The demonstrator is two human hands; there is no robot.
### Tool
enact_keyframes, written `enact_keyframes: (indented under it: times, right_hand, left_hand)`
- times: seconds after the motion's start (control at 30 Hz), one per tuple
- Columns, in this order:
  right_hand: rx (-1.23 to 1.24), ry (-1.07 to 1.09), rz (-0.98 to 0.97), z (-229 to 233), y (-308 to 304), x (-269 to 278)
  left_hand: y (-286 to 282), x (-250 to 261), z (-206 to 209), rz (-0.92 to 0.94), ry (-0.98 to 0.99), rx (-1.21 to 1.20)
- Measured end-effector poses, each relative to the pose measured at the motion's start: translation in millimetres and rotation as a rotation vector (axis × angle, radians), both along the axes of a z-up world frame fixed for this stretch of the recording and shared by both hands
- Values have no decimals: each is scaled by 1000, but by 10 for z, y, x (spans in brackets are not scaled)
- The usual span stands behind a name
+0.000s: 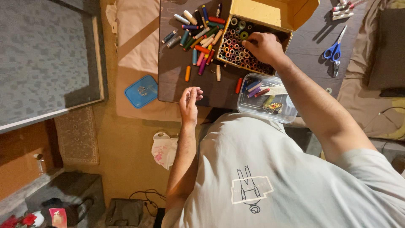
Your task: The person picks up thread spools from a pile and places them into rows within a box, then gathers small containers and loose items into a separate plastic bin.
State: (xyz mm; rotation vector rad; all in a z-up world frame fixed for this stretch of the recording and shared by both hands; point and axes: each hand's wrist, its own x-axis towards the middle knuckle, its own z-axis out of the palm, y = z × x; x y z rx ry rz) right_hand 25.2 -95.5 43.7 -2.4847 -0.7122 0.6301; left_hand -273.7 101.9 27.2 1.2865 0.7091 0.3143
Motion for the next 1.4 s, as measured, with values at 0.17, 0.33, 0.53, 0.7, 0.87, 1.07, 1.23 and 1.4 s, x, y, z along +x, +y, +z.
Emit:
enact_keyframes:
  times: [0.17, 0.33, 0.53, 0.7, 0.87, 1.07, 1.23, 1.4]
  right_hand:
    - [-7, 91, -33, 5, -10, 17]
    - [44, 53, 15, -43, -34, 10]
    - [63, 14, 69, -57, -80, 37]
    - [121, -29, 69, -73, -134, 66]
    - [185, -61, 110, -102, -186, 114]
    - [197, -13, 80, -18, -168, 96]
    - [285, 29, 62, 229, -206, 56]
    - [656, -128, -219, 128, -575, 43]
  left_hand:
    - [-17, -15, -12, -11, 6, -4]
    - [-12, -26, -32, -15, 19, -3]
    - [-14, 6, -66, -24, 10, -14]
    - [-9, 3, -72, -35, -10, -9]
    - [2, -16, -79, -44, 25, -11]
    - [6, -3, -130, -41, 13, -23]
    - [22, 15, -133, -38, 4, 13]
    - [109, 104, -28, -51, 43, 226]
